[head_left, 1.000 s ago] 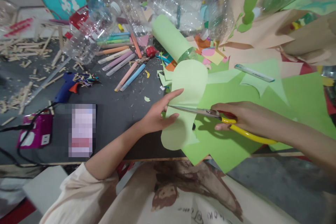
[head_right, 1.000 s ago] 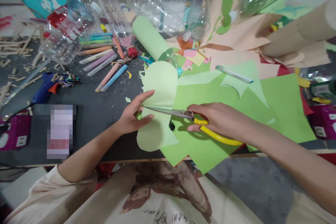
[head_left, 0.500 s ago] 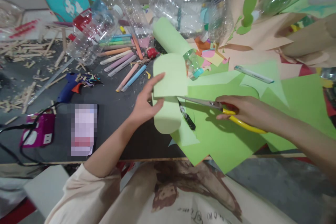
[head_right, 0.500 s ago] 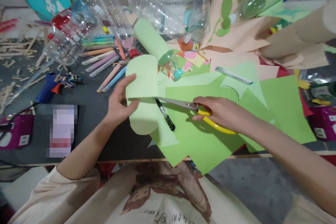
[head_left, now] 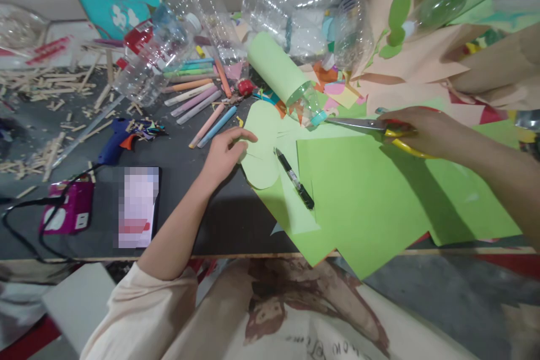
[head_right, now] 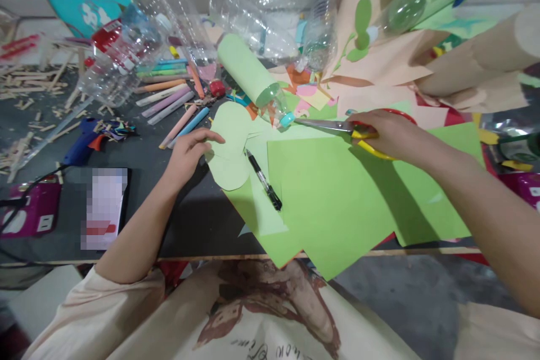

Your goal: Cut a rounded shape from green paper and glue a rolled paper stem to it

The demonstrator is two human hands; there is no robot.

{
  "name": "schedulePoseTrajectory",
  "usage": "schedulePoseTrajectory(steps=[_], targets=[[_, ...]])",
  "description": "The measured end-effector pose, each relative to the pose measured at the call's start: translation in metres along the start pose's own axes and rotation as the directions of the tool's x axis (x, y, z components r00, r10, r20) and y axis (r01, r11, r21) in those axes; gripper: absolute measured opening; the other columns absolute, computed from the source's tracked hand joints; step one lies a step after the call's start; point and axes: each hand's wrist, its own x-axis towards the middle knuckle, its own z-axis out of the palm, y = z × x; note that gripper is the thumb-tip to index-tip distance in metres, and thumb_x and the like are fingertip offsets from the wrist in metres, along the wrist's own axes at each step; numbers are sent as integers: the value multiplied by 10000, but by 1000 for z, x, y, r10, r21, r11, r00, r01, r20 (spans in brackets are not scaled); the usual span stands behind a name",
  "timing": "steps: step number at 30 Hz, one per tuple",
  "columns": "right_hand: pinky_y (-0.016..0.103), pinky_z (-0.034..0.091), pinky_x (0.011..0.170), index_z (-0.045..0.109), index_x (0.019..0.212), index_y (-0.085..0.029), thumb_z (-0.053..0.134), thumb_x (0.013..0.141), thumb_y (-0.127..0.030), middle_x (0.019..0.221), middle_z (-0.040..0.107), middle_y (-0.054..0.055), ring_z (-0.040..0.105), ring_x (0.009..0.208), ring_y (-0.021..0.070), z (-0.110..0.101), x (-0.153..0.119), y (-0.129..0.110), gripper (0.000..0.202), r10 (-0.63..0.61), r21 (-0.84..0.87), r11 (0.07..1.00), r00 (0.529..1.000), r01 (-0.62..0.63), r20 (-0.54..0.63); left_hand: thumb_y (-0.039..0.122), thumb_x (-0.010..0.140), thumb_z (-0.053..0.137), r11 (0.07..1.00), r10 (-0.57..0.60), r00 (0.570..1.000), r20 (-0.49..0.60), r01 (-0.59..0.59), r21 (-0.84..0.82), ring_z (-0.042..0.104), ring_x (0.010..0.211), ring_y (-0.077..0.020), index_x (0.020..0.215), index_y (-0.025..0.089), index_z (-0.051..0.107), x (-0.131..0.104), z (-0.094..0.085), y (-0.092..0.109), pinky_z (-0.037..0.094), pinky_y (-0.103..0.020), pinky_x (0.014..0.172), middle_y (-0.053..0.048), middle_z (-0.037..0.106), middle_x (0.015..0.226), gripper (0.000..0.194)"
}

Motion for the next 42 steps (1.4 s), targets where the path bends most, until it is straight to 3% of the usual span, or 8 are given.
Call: schedulePoseTrajectory(steps=[3, 7, 11, 14, 23, 28, 36, 42], targets=[[358, 439, 844, 624, 1179, -134, 482, 890, -232, 1103, 669, 198, 603, 1025, 292, 2, 5, 14, 337, 9, -20, 1000, 1000, -9, -20, 294, 811, 501, 996, -7, 997, -74, 13, 90, 557, 688, -178, 617, 203, 556, 1, -2, 0, 435, -325, 686, -23, 598, 692, 222], [382, 470, 881, 602, 1294, -123, 537, 850, -229, 1133, 650, 204, 629, 1011, 298, -1, 6, 17, 461, 19, -28, 999, 999, -20, -35, 256, 769, 579, 965, -18, 986, -166, 61, 254, 561, 718, -187, 643, 221, 475, 2, 1, -4, 433, -328, 702, -12, 584, 714, 167], [464, 472, 860, 636, 1230, -67, 459, 930, -327, 1122, 657, 268, 617, 1051, 384, -13, -6, -15, 435, 35, -124, 991, 991, -51, -128, 173, 746, 596, 959, 59, 980, -189, -3, 283, 602, 876, -214, 773, 230, 518, 1, 4, -10, 475, -338, 808, -27, 636, 869, 100], [472, 477, 887, 658, 1169, -65, 442, 949, -336, 1121, 673, 266, 623, 1055, 384, -16, -12, -45, 410, -43, -87, 996, 987, 29, -153, 149, 753, 594, 952, 111, 976, -186, -51, 301, 605, 993, -234, 869, 221, 566, 2, 5, -15, 482, -368, 922, -55, 640, 989, 140], [450, 549, 833, 670, 1125, -126, 435, 955, -323, 1090, 709, 198, 675, 996, 336, 17, -2, -80, 350, -308, -71, 951, 945, 301, -111, 131, 737, 565, 930, 96, 959, -267, 9, 366, 574, 1221, -287, 1071, 214, 606, 6, -11, -29, 423, -478, 1104, -96, 606, 1184, 347], [496, 528, 902, 612, 1222, -135, 474, 928, -359, 1149, 670, 195, 630, 1079, 352, 34, 5, -85, 394, -293, -42, 956, 947, 290, -135, 168, 751, 591, 949, 95, 973, -209, -25, 315, 578, 1239, -296, 1112, 184, 631, 7, -7, -30, 440, -472, 1096, -117, 637, 1188, 364], [492, 509, 864, 650, 967, -190, 555, 860, -408, 1031, 664, 146, 612, 1018, 345, 37, 16, -82, 261, -226, 81, 968, 965, 238, -135, 211, 792, 592, 978, 98, 978, -186, -60, 199, 518, 1338, -281, 1170, 199, 611, 9, -11, -35, 416, -453, 1127, -101, 628, 1299, 378], [363, 494, 679, 612, 1157, -146, 525, 904, -407, 978, 704, 140, 650, 822, 272, 42, 1, -140, 373, -185, 246, 950, 981, 193, -54, 322, 870, 575, 889, 182, 978, -106, -117, 442, 439, 1392, -321, 1255, 216, 568, 4, -1, -38, 352, -510, 1157, -154, 535, 1405, 400]])
